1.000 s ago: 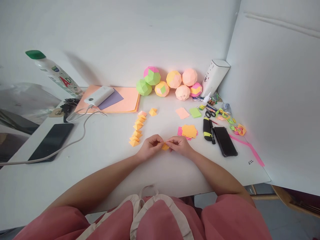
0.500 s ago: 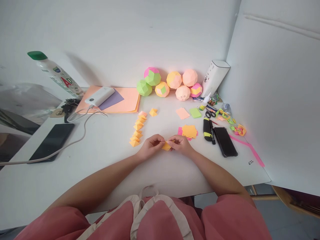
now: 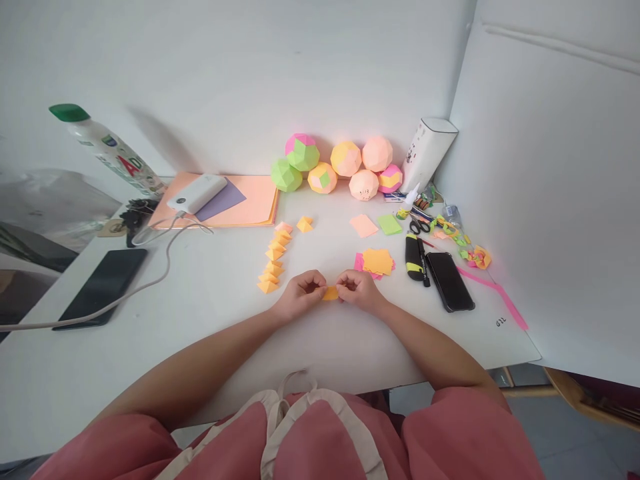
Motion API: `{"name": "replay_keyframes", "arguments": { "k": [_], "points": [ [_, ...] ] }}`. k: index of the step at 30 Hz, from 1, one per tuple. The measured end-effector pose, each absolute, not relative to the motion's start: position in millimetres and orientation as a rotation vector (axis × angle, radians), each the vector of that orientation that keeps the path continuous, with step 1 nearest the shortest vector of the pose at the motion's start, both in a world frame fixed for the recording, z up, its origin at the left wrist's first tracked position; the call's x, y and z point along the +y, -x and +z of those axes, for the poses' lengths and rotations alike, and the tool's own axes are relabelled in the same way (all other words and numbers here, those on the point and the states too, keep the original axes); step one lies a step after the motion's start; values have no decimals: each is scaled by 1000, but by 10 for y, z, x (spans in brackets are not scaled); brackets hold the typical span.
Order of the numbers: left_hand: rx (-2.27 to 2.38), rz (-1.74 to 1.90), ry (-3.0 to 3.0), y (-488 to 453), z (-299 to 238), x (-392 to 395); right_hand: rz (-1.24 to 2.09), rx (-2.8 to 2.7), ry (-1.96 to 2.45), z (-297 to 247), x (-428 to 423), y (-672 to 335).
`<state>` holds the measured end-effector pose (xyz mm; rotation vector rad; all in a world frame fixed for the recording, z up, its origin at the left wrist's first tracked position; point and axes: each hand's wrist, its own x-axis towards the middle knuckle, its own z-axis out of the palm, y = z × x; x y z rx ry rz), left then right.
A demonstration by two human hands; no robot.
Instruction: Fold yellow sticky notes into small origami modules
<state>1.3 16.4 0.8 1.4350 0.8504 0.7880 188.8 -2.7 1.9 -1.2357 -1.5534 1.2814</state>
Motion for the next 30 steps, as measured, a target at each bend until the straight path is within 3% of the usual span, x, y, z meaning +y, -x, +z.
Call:
{"name": "replay_keyframes", "arguments": {
  "k": [7, 30],
  "points": [
    [864, 816, -1319, 6, 29, 183, 1429, -1406, 1159, 76, 5, -1911],
    [936, 792, -1371, -26, 74, 180, 1438, -1434, 1185, 56, 18, -1920]
  ]
}}
